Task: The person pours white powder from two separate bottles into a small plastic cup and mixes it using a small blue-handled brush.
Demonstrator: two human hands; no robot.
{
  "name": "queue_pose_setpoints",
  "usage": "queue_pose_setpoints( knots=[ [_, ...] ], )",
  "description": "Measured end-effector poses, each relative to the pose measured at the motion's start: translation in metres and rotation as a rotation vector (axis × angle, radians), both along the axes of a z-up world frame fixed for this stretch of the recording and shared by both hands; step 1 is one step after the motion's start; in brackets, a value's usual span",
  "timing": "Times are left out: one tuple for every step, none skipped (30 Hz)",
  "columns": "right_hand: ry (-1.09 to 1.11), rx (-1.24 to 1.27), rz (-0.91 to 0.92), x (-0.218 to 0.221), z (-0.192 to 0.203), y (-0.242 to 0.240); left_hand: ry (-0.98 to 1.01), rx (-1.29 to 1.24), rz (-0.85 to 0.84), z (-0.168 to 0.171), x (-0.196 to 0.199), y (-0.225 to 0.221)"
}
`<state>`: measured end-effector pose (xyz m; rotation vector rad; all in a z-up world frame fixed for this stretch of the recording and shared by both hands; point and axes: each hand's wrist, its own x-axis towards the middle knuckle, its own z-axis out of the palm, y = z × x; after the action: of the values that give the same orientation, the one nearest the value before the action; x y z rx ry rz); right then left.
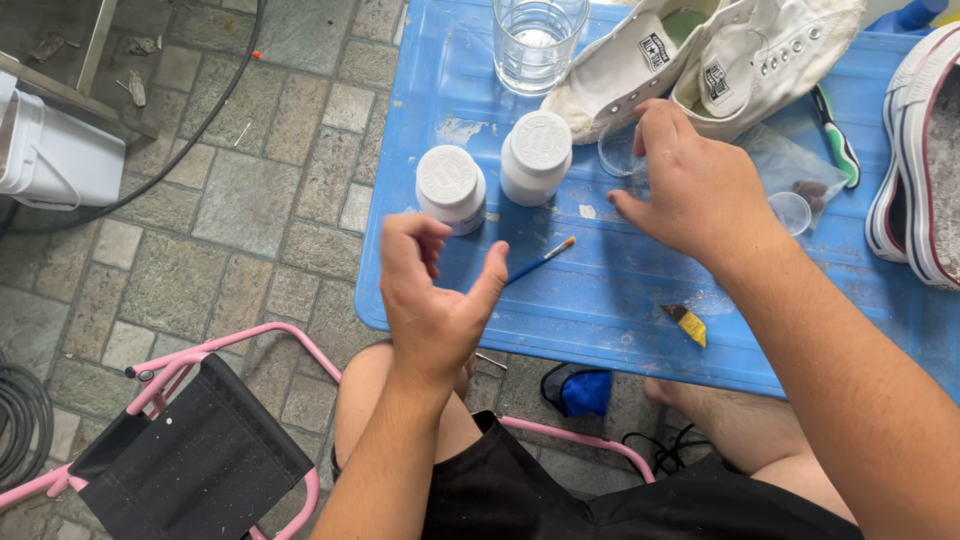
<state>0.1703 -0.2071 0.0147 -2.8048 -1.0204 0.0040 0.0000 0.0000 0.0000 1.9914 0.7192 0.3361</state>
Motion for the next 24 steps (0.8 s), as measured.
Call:
queue_pose_setpoints(
  knots=[
    [-0.050, 0.010, 0.030, 0.003, -0.002, 0.002, 0.001, 0.000, 0.000, -0.002, 0.000, 0.007],
    [-0.100, 0.020, 0.059, 0.006, -0.004, 0.004, -0.129, 0.140, -0.005, -0.004, 0.004, 0.013],
    [-0.146, 0.029, 0.091, 0.007, -0.006, 0.006, -0.255, 0.278, -0.008, -0.007, 0.006, 0.016],
    [-0.119, 0.014, 0.067, 0.007, -0.008, 0.006, -0.265, 0.283, -0.035, -0.009, 0.007, 0.017],
    [-0.098, 0.002, 0.043, 0.009, -0.010, 0.006, -0.282, 0.289, -0.059, -0.012, 0.010, 0.016],
    [-0.078, -0.011, 0.020, 0.011, -0.011, 0.006, -0.298, 0.295, -0.084, -0.014, 0.013, 0.016],
    [-0.075, -0.008, -0.005, 0.012, -0.013, 0.007, -0.301, 0.227, -0.093, -0.015, 0.015, 0.016],
    [-0.072, -0.005, -0.029, 0.013, -0.016, 0.007, -0.303, 0.159, -0.102, -0.016, 0.018, 0.017],
    [-0.067, -0.003, -0.050, 0.012, -0.019, 0.008, -0.303, 0.091, -0.107, -0.018, 0.019, 0.017],
    [-0.053, 0.015, -0.064, 0.011, -0.020, 0.008, -0.275, 0.053, -0.096, -0.018, 0.020, 0.016],
    [-0.043, 0.036, -0.076, 0.011, -0.020, 0.008, -0.251, 0.018, -0.083, -0.018, 0.021, 0.016],
    [-0.034, 0.056, -0.088, 0.010, -0.018, 0.008, -0.228, -0.017, -0.070, -0.017, 0.021, 0.015],
    [-0.047, 0.078, -0.073, 0.009, -0.017, 0.009, -0.266, 0.071, -0.081, -0.015, 0.020, 0.015],
    [-0.061, 0.100, -0.058, 0.008, -0.015, 0.010, -0.305, 0.160, -0.092, -0.012, 0.018, 0.013],
    [-0.075, 0.123, -0.048, 0.005, -0.013, 0.009, -0.343, 0.249, -0.110, -0.008, 0.017, 0.011],
    [-0.067, 0.148, -0.024, 0.001, -0.009, 0.007, -0.369, 0.288, -0.106, -0.004, 0.015, 0.010],
    [-0.057, 0.168, -0.004, -0.007, -0.006, 0.001, -0.394, 0.323, -0.107, 0.001, 0.012, 0.009],
    [-0.047, 0.189, 0.016, -0.016, -0.002, -0.004, -0.419, 0.358, -0.108, 0.006, 0.011, 0.009],
    [-0.008, 0.184, 0.033, -0.026, 0.003, -0.010, -0.408, 0.414, -0.126, 0.010, 0.012, 0.008],
    [0.032, 0.180, 0.050, -0.038, 0.007, -0.016, -0.397, 0.470, -0.144, 0.014, 0.012, 0.008],
    [0.071, 0.176, 0.066, -0.049, 0.011, -0.020, -0.388, 0.526, -0.163, 0.018, 0.013, 0.006],
    [0.068, 0.182, 0.096, -0.059, 0.015, -0.024, -0.358, 0.559, -0.193, 0.021, 0.016, 0.003],
    [0.067, 0.190, 0.129, -0.069, 0.017, -0.027, -0.326, 0.595, -0.221, 0.025, 0.020, 0.001],
    [0.065, 0.199, 0.161, -0.077, 0.019, -0.030, -0.295, 0.632, -0.249, 0.028, 0.026, -0.001]
  ],
)
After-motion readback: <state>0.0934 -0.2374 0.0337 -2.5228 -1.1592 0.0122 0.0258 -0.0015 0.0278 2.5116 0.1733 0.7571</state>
